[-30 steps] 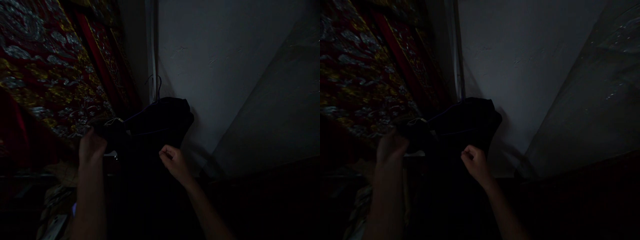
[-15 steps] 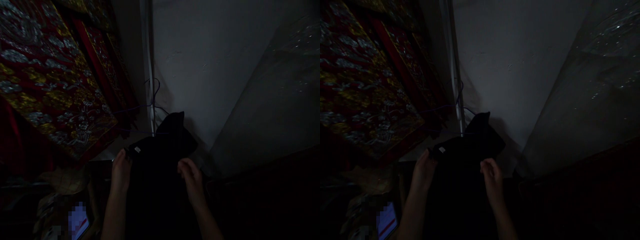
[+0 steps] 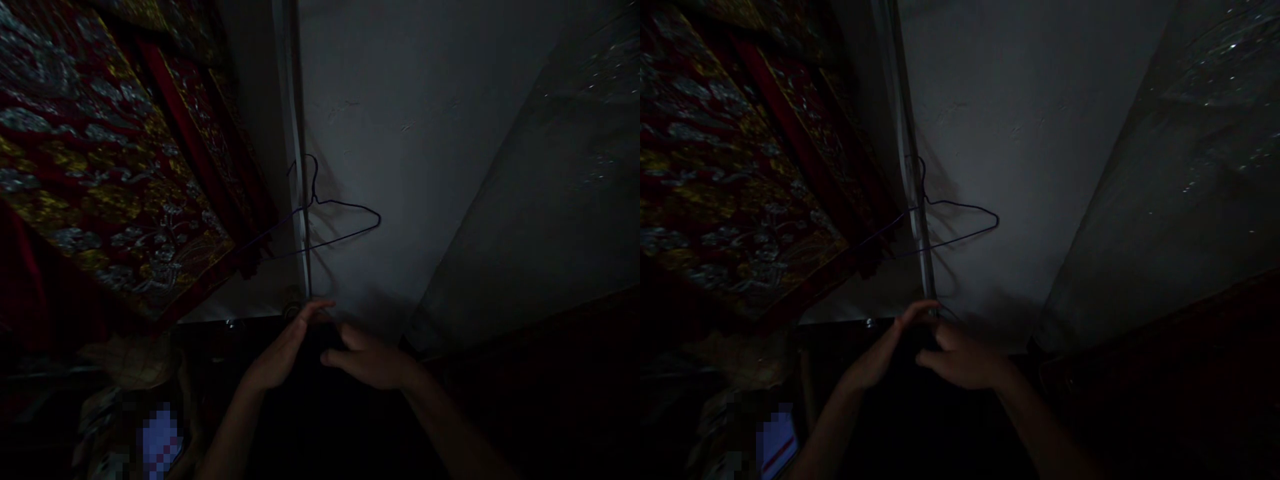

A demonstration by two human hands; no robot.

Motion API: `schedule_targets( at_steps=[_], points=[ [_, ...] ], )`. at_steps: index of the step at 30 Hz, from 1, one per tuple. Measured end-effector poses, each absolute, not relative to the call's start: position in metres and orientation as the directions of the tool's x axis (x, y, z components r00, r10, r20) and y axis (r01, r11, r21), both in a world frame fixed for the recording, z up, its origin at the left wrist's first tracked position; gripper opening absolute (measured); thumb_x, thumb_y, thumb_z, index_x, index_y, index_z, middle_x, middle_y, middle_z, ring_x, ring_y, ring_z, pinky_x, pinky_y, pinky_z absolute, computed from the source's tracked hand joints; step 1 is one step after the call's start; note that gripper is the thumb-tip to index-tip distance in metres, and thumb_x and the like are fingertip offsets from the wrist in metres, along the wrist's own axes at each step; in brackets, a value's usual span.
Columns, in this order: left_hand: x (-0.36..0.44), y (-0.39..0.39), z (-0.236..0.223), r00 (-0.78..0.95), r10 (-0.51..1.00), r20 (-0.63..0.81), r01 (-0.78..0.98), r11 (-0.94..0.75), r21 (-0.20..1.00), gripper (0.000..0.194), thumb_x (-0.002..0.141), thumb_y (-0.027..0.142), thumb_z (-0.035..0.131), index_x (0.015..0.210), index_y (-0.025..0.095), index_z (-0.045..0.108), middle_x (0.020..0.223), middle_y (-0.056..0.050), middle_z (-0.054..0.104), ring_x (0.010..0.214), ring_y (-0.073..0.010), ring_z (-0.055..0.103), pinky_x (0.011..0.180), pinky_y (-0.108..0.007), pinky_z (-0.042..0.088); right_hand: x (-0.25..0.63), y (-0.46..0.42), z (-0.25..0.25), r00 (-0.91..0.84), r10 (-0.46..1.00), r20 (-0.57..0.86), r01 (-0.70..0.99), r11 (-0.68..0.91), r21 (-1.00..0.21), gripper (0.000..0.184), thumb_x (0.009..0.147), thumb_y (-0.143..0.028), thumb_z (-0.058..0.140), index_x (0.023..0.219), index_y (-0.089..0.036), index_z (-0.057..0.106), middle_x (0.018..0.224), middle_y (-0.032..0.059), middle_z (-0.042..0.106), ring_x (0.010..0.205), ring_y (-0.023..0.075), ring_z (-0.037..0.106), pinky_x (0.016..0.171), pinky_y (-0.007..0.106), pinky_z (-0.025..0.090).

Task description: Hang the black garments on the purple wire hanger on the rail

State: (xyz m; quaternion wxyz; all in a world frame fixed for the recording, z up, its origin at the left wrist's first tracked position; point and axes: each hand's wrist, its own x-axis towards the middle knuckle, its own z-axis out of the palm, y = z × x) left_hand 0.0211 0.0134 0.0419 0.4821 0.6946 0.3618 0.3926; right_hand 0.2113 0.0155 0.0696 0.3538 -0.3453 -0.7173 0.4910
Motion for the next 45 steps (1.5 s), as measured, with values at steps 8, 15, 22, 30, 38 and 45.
schedule_targets(
  at_steps=[8, 15, 22, 30, 38, 45],
  points=[
    [-0.010, 0.028, 0.028, 0.486, 0.871, 0.065, 0.596, -0.385, 0.704, 0.042, 0.095, 0.056, 0.054, 0.090, 0.020, 0.076, 0.093, -0.008, 0.075, 0.085, -0.0254, 0.067, 0.078, -0.033, 0.050, 0.246, 0.078, 0.125, -0.547, 0.764, 0.343, 0.348, 0.580, -0.737, 0.023, 0.074, -0.014, 0.054, 0.072, -0.022, 0.076, 0.068, -0.0009, 0.072, 0.064, 0.0182, 0.065, 0.058, 0.026, 0.049],
    [-0.057, 0.040, 0.040, 0.425, 0.905, 0.026, 0.734, -0.361, 0.575, 0.014, 0.086, 0.031, 0.066, 0.088, 0.023, 0.077, 0.087, -0.006, 0.077, 0.077, -0.0242, 0.069, 0.070, -0.030, 0.046, 0.210, 0.127, 0.091, -0.175, 0.795, 0.581, 0.211, 0.606, -0.767, 0.037, 0.083, -0.023, 0.056, 0.116, -0.022, 0.074, 0.120, 0.0057, 0.074, 0.117, 0.0222, 0.066, 0.106, 0.037, 0.046],
    [-0.062, 0.029, 0.027, 0.332, 0.943, 0.035, 0.481, -0.201, 0.853, 0.027, 0.080, 0.038, 0.076, 0.103, 0.024, 0.079, 0.107, -0.005, 0.079, 0.097, -0.0288, 0.071, 0.086, -0.036, 0.053, 0.207, 0.161, 0.057, -0.019, 0.943, 0.332, 0.274, 0.324, -0.905, 0.046, 0.083, -0.050, 0.058, 0.048, -0.023, 0.047, 0.045, -0.0031, 0.042, 0.045, 0.0127, 0.040, 0.045, 0.026, 0.029],
    [-0.078, 0.046, 0.025, 0.329, 0.940, -0.088, 0.842, -0.249, 0.479, 0.035, 0.097, 0.044, 0.052, 0.093, 0.019, 0.075, 0.093, -0.009, 0.077, 0.088, -0.0267, 0.072, 0.096, -0.046, 0.051, 0.289, 0.121, 0.090, 0.067, 0.871, 0.486, 0.618, 0.346, -0.706, 0.040, 0.079, -0.050, 0.060, 0.055, -0.018, 0.061, 0.052, 0.0004, 0.051, 0.051, 0.0144, 0.048, 0.048, 0.026, 0.029],
    [-0.085, 0.058, 0.038, 0.211, 0.915, 0.343, 0.928, -0.298, 0.224, 0.027, 0.092, 0.021, 0.046, 0.109, 0.016, 0.067, 0.152, -0.020, 0.050, 0.146, -0.0351, 0.042, 0.120, -0.062, 0.029, 0.281, 0.101, 0.082, 0.059, 0.811, 0.582, 0.658, 0.407, -0.633, 0.046, 0.084, -0.051, 0.056, 0.052, -0.020, 0.050, 0.048, -0.0018, 0.040, 0.046, 0.0122, 0.042, 0.045, 0.025, 0.026],
    [-0.063, 0.062, 0.106, 0.169, 0.765, 0.622, 0.743, -0.513, 0.429, 0.021, 0.090, 0.025, 0.044, 0.099, 0.020, 0.061, 0.132, -0.013, 0.062, 0.131, -0.0302, 0.055, 0.112, -0.050, 0.044, 0.253, 0.091, 0.071, 0.024, 0.839, 0.543, 0.482, 0.467, -0.742, 0.047, 0.086, -0.051, 0.057, 0.052, -0.021, 0.045, 0.047, -0.0028, 0.042, 0.045, 0.0106, 0.039, 0.042, 0.024, 0.027]
  ],
)
